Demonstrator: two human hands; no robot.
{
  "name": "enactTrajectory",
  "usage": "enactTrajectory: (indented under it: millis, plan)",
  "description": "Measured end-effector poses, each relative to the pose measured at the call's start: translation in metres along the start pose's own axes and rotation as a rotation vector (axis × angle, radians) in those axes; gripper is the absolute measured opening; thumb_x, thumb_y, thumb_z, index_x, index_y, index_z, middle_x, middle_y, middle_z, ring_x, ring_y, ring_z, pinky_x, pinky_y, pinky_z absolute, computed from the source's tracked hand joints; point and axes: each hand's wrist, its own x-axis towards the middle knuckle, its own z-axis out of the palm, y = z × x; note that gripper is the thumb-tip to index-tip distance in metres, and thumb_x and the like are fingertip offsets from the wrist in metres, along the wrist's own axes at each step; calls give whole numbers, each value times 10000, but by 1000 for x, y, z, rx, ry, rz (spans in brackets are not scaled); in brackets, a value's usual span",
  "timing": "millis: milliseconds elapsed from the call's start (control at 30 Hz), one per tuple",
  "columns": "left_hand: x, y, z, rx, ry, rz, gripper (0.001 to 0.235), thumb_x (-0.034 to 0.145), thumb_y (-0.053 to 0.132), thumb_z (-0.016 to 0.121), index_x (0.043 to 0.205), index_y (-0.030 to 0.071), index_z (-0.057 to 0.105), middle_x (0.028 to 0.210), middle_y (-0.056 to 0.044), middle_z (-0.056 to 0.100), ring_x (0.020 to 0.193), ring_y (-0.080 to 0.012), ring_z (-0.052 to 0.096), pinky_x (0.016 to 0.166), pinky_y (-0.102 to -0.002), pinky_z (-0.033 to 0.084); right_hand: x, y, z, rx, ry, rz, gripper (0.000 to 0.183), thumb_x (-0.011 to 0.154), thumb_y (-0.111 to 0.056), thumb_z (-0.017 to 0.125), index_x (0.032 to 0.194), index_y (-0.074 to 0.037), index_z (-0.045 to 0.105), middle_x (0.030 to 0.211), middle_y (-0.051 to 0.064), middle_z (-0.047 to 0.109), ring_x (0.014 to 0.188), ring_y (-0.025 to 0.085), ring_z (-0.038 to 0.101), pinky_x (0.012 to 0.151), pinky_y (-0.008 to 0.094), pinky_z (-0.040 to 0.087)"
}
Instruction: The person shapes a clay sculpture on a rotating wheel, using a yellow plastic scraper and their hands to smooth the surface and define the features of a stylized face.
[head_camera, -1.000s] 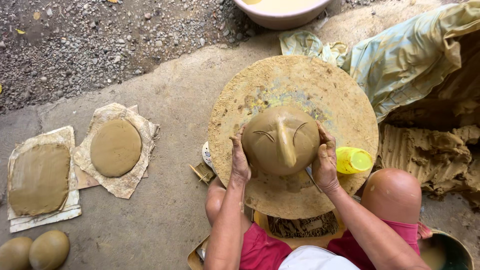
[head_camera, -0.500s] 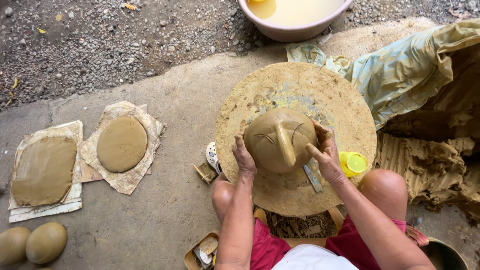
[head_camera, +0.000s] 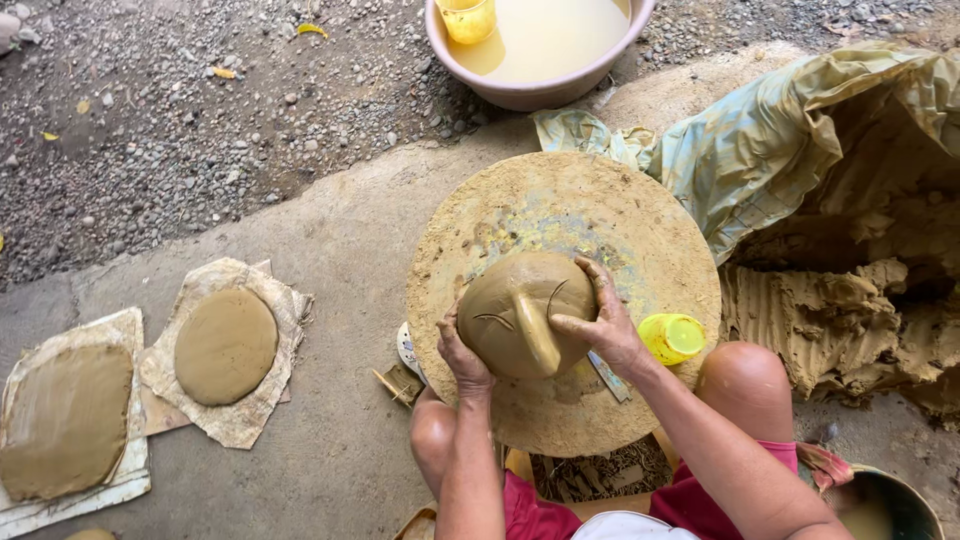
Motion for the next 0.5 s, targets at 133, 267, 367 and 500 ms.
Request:
enactTrajectory:
  millis: [133,267,367,500]
  plan:
    - [-2,2,-3,-14,3,-30,698,1066,558,351,1287,-43,627,1156,-167,708,1016,-261,696,897,-407,610,-1,2,2,-88,20,-36,1058,627,-231,888,1536,-143,354,1464,121,498,1370,264,505,1190,408,405]
    - [-3,2,-2,-24,-10,2,662,1081,524,372,1302,-48,622,1202,-158,692,1056,-254,669,923,-398,576,-1,8,0,-61,-14,-125,1083,615,-217,910,1536,-110,351,1480,121,470,1392,264,468,1191,406,386]
    - [-5,1,-2,-3,-30,53,667,1087,525,372,1322,-49,616,1230,-159,688,1094,-246,664,968,-381,559,-2,8,-5,-71,-44,-127,1121,595,-205,924,1542,-111,331,1488,116,448,1404,258,439,1194,397,358]
    - [-4,-1,0,-54,-32,27,660,1076,517,376,1331,-44,613,1230,-159,691,1082,-249,674,950,-385,570,1,5,-7,51,-35,-17,1020,693,-209,870,1563,-118,344,1517,113,464,1428,249,443,1204,387,359]
